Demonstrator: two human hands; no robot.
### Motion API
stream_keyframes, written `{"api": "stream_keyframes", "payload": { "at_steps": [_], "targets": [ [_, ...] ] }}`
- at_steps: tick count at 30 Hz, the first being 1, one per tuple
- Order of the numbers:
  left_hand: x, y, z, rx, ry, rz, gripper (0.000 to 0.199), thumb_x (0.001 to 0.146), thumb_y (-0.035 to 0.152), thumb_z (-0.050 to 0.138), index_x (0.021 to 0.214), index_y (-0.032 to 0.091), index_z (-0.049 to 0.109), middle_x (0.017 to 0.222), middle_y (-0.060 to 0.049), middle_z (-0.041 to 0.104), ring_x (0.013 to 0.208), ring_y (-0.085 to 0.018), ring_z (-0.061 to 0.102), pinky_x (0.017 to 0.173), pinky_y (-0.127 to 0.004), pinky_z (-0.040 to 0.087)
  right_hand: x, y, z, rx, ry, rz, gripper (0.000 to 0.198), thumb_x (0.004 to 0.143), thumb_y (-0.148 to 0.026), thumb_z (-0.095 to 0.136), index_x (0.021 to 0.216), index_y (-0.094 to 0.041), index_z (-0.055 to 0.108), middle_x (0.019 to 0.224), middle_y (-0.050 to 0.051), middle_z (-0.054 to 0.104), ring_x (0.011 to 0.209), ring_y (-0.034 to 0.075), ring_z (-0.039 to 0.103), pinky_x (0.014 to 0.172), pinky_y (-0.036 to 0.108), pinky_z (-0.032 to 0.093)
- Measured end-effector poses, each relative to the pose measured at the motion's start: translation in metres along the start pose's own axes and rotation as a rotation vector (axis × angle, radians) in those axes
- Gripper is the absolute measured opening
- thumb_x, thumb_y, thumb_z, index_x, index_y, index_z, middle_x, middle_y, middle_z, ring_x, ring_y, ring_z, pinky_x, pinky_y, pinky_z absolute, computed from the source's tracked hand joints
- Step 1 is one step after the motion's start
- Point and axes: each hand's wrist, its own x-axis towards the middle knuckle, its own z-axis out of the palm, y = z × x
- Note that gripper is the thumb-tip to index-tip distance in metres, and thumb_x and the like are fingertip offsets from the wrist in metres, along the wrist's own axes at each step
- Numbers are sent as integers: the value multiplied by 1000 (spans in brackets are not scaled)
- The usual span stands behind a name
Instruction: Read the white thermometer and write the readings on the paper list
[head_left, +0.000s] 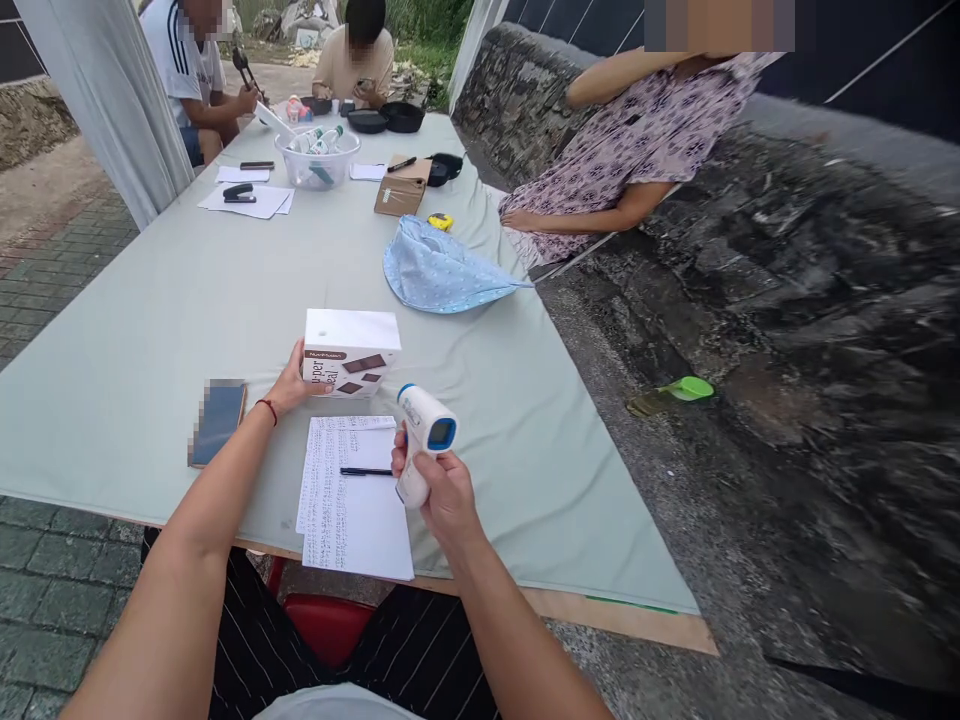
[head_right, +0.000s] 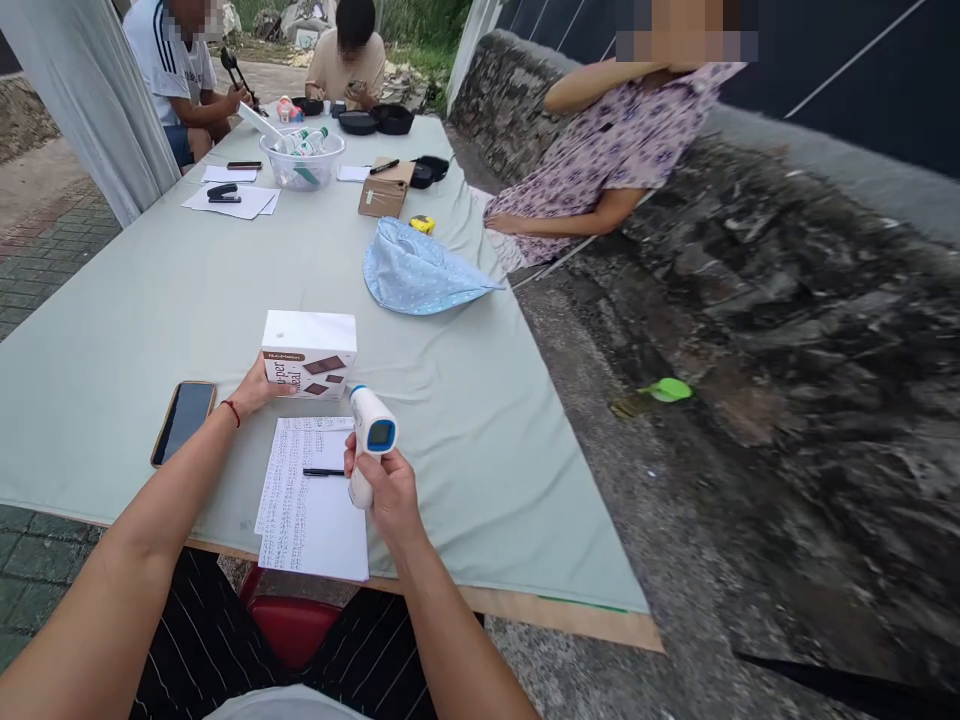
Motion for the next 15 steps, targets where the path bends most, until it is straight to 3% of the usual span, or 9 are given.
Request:
{"api": "stream_keyframes", "payload": {
  "at_steps": [2, 7, 12, 15],
  "targets": [
    [7, -5, 3, -99, 12, -23, 100, 55, 39, 89, 139, 14, 40, 127, -17, 61, 118, -32, 58, 100, -48, 48, 0, 4, -1, -61, 16, 24, 33, 65, -39, 77, 87, -18, 64, 86, 5, 63, 61, 12, 50, 56, 28, 42],
    [-6, 4, 10, -163, 212, -45, 75, 63, 49, 83, 120, 12, 51, 125, -17, 63, 113, -29, 60, 99, -45, 49, 5, 15, 5, -126, 45, -5, 32, 65, -40, 76, 84, -17, 65, 83, 4, 64, 61, 12, 50, 57, 28, 42],
    [-21, 1, 14, -55, 33, 34, 80, 64, 48, 82, 128, 14, 47, 123, -16, 63, 112, -30, 61, 97, -46, 49, 8, 30, 15, -209, 81, -74, 33, 64, -42, 77, 81, -16, 65, 79, 3, 65, 65, 14, 52, 62, 29, 44],
    [-44, 7, 1, 331, 10, 43, 84, 65, 38, 81, 137, 16, 44, 136, -20, 54, 129, -36, 49, 108, -52, 39, 4, 36, 14, -225, 76, -65, 33, 64, -42, 77, 81, -16, 66, 80, 4, 66, 64, 14, 53, 63, 30, 44]
  ]
}}
